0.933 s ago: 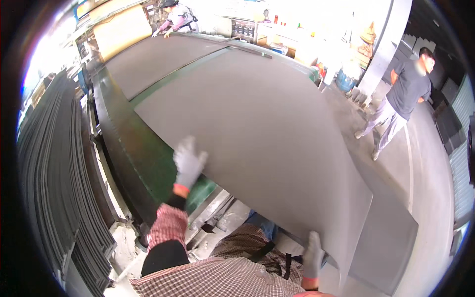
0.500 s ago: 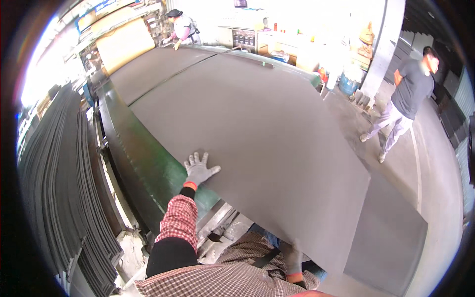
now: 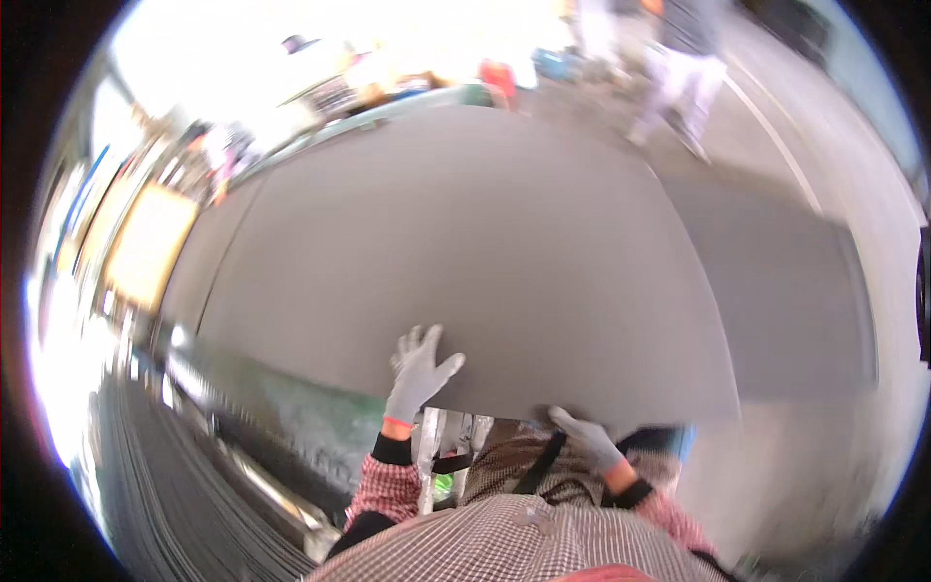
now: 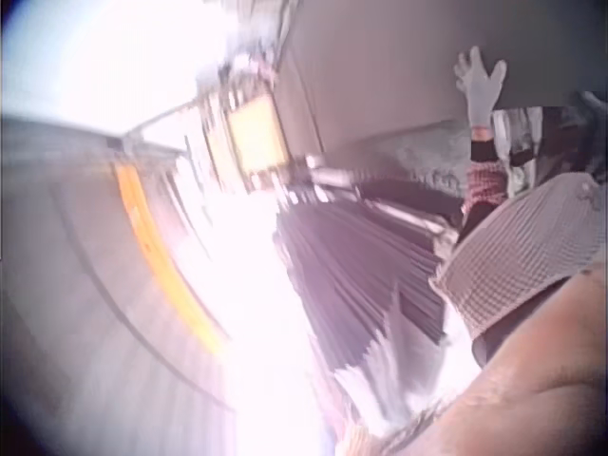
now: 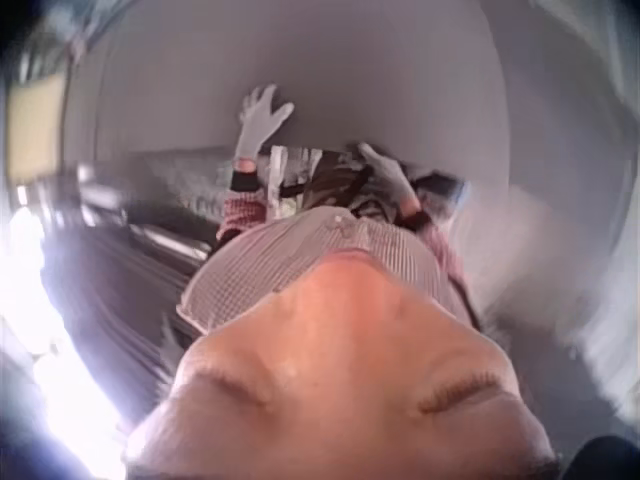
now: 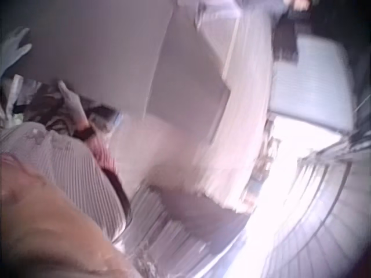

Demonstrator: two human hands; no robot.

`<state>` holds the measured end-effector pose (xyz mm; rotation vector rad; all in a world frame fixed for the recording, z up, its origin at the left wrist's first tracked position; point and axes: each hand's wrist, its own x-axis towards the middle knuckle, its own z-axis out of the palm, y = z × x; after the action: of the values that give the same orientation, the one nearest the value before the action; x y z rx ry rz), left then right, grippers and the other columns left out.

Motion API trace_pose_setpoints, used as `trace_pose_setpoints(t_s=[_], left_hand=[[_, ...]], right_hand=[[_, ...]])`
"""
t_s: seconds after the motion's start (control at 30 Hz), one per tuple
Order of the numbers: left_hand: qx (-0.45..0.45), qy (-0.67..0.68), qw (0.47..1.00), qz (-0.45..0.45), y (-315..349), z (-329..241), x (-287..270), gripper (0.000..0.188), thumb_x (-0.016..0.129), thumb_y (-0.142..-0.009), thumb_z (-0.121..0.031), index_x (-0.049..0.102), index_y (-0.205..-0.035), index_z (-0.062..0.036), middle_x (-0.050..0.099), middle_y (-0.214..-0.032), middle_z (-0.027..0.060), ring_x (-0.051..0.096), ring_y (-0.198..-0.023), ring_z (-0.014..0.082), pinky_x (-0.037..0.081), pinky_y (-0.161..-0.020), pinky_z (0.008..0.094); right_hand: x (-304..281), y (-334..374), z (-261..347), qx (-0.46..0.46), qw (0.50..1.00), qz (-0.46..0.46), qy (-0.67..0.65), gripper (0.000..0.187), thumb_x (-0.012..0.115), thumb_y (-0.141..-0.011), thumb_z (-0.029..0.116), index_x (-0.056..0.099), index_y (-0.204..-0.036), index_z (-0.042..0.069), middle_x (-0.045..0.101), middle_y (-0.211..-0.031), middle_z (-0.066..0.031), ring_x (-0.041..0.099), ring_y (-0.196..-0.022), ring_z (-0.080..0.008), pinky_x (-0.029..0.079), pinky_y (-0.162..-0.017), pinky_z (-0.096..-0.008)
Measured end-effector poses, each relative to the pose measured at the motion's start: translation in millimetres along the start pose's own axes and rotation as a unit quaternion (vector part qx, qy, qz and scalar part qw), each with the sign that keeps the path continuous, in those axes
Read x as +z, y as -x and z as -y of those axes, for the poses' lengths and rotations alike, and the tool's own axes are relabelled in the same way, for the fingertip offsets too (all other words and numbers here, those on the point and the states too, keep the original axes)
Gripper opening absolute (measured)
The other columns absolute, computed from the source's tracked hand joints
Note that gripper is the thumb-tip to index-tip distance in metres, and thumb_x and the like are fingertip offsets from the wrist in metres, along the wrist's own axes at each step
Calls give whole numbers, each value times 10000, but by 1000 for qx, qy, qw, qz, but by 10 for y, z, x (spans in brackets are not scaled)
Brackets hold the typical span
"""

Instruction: Stacking large grey foam or rubber sheets onto a conveyor belt or workspace table.

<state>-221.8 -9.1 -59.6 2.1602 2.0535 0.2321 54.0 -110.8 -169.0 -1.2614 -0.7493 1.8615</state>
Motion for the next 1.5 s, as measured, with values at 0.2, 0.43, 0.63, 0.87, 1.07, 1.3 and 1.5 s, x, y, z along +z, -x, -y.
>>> trace_pose_setpoints(t_s=[0.2, 0.43, 0.63, 0.87, 1.07, 1.3, 1.5], left_hand=[[-246, -148, 956, 58, -63, 799, 348, 836, 591, -786, -541, 244, -1423, -126, 162, -1475, 210, 214, -1334, 402, 249, -1028, 575], [-119, -20, 985, 124, -304, 2258, 169, 759, 582, -841, -418, 269, -1396, -6, 276, -1439, 215, 278, -1334, 340, 293, -1066, 425], [-391, -49, 906, 156, -525, 2789, -318, 688, 574, -857, -377, 320, -1366, 10, 373, -1368, 217, 384, -1254, 320, 360, -1004, 392], [-610, -144, 770, 116, -419, 2969, -368, 619, 566, -874, -336, 372, -1337, 26, 470, -1297, 219, 490, -1174, 300, 428, -943, 359], [-165, 142, 975, -41, -201, 931, 902, 348, 532, -836, -100, 527, -1156, 35, 579, -1000, 118, 554, -863, 206, 459, -807, 294], [-36, 419, 881, 217, -375, -1465, 2318, 486, 666, -774, -92, 480, -1214, 2, 636, -945, 106, 613, -830, 195, 474, -747, 301], [-112, 769, 625, 72, -1888, -3064, 1904, 291, 631, -807, -86, 509, -1006, 89, 528, -777, 9, 489, -699, 82, 416, -613, 266]], right_hand=[[492, -435, -18, -27, 954, 289, 80, 448, 541, -899, 375, 581, -1110, -18, 621, -1086, -74, 539, -991, -161, 417, -885, -308], [-422, -589, -565, -5, 895, 430, 123, 437, 499, -921, 346, 552, -1181, 0, 613, -1110, -134, 552, -1011, -222, 417, -898, -347], [-2506, -1773, -1031, -144, 913, -354, 141, 177, 586, -805, 216, 611, -841, 45, 611, -863, -99, 578, -830, -231, 452, -698, -355], [-3120, -3346, -2601, 246, 791, -429, -360, 231, 538, -869, 290, 618, -958, 92, 631, -947, -67, 583, -861, -212, 441, -730, -332], [-3305, -3214, -2578, 82, 737, -539, -399, 222, 588, -850, 311, 643, -995, 152, 657, -960, -25, 603, -793, -163, 460, -699, -310], [-3239, -2596, -616, 19, 877, -318, -361, 140, 616, -841, 262, 621, -763, 145, 594, -636, 9, 443, -435, -94, 387, -437, -233], [-2688, -1536, 1338, -171, 918, -298, -200, 226, 603, -875, 255, 643, -941, 43, 545, -656, -3, 470, -514, -112, 377, -486, -231]])
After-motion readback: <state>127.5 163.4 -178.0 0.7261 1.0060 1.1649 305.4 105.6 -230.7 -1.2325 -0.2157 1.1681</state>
